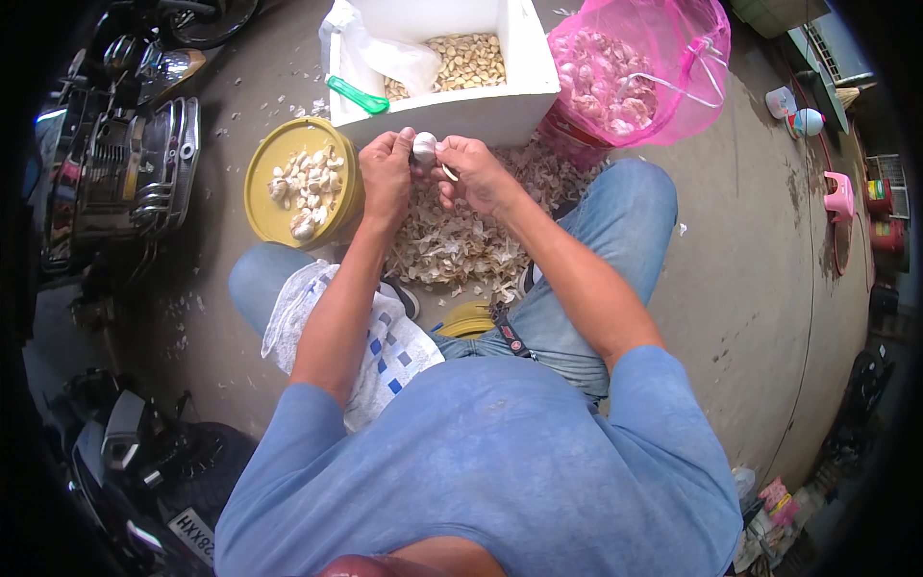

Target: The person peels garlic bulbs and separates garlic cloves by hand, taking garlic from a mesh bag and placing cloves onto a lid and into a container.

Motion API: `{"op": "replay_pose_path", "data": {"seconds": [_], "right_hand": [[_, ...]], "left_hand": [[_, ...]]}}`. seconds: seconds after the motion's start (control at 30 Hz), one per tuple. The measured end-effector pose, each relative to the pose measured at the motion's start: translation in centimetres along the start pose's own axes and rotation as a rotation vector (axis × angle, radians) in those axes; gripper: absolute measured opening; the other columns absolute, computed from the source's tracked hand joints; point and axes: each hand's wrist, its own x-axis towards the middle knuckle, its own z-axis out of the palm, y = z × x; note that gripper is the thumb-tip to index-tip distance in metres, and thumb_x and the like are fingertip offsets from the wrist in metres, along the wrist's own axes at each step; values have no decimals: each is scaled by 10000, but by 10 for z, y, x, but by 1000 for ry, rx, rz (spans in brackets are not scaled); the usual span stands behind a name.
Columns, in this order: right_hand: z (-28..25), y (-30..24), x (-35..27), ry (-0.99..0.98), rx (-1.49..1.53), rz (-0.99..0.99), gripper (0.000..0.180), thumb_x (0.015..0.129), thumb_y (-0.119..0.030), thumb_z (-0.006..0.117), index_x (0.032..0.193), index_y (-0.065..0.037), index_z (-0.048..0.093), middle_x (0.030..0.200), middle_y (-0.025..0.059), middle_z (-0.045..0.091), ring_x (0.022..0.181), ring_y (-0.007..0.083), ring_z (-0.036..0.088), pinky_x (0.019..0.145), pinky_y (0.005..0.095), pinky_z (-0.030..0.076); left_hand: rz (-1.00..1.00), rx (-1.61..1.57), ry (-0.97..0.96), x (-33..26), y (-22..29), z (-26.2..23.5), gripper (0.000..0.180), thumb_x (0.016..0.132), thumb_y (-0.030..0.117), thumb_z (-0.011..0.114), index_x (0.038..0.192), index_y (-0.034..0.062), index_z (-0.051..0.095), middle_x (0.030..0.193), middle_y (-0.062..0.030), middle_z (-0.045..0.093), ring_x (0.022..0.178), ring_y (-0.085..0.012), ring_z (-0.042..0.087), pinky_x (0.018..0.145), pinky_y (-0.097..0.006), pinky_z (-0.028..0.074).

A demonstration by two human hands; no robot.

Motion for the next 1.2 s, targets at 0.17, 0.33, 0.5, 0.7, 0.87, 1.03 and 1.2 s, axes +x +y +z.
{"op": "replay_pose_path", "data": {"seconds": [0.17, 0.33, 0.5, 0.7, 0.87, 1.03, 1.2], "right_hand": [[-2, -4, -2, 10, 22, -27, 170, 1048, -243, 572, 1024, -75, 566, 776, 28, 585, 549, 116, 561, 473, 322, 515], [-6, -10, -3, -133, 244, 61, 167, 1046, -255, 580, 1017, -90, 584, 768, 17, 576, 569, 129, 566, 496, 335, 500], [-12, -14, -2, -115, 190, 66, 214, 1054, -294, 571, 1059, -81, 591, 778, 24, 575, 580, 133, 576, 493, 330, 505], [18, -21, -7, 61, -234, -127, 335, 1068, -362, 545, 1240, -74, 535, 919, 29, 614, 678, 109, 611, 558, 282, 544], [19, -22, -4, 4, -484, -263, 382, 1057, -350, 574, 1266, -38, 501, 939, 62, 632, 670, 130, 635, 568, 280, 561], [15, -21, -3, 89, -243, -181, 303, 1038, -253, 621, 1214, -33, 510, 900, 45, 642, 699, 96, 628, 565, 265, 536], [9, -4, 6, 83, -642, -397, 265, 1050, -276, 596, 1189, -59, 532, 889, 13, 609, 683, 59, 566, 552, 239, 483]], "left_hand": [[307, 586, 177, 1, 3, 2, 379, 1039, 278, 622, 810, -24, 610, 637, -29, 513, 615, -108, 436, 557, -337, 389], [264, 347, 107, -2, 8, 10, 306, 1071, 277, 571, 957, 1, 636, 708, -3, 557, 646, -85, 495, 586, -284, 444], [54, -187, -213, 1, 2, 8, 269, 1078, 267, 561, 1130, 10, 622, 848, -29, 683, 696, -77, 622, 595, -239, 521], [84, 77, -108, 2, 1, 3, 304, 1042, 302, 632, 1041, -2, 637, 881, -63, 699, 738, -109, 644, 633, -267, 524], [53, -35, -42, 6, -11, 7, 307, 1064, 322, 586, 1052, 16, 614, 817, -42, 666, 608, -94, 618, 519, -255, 510], [31, 23, -85, -10, 0, 17, 321, 1073, 296, 558, 932, 15, 624, 776, -38, 650, 711, -97, 593, 631, -280, 502], [284, 347, 25, 4, -21, 6, 331, 1070, 242, 550, 814, 36, 591, 716, -36, 611, 669, -75, 537, 582, -295, 456]]}}
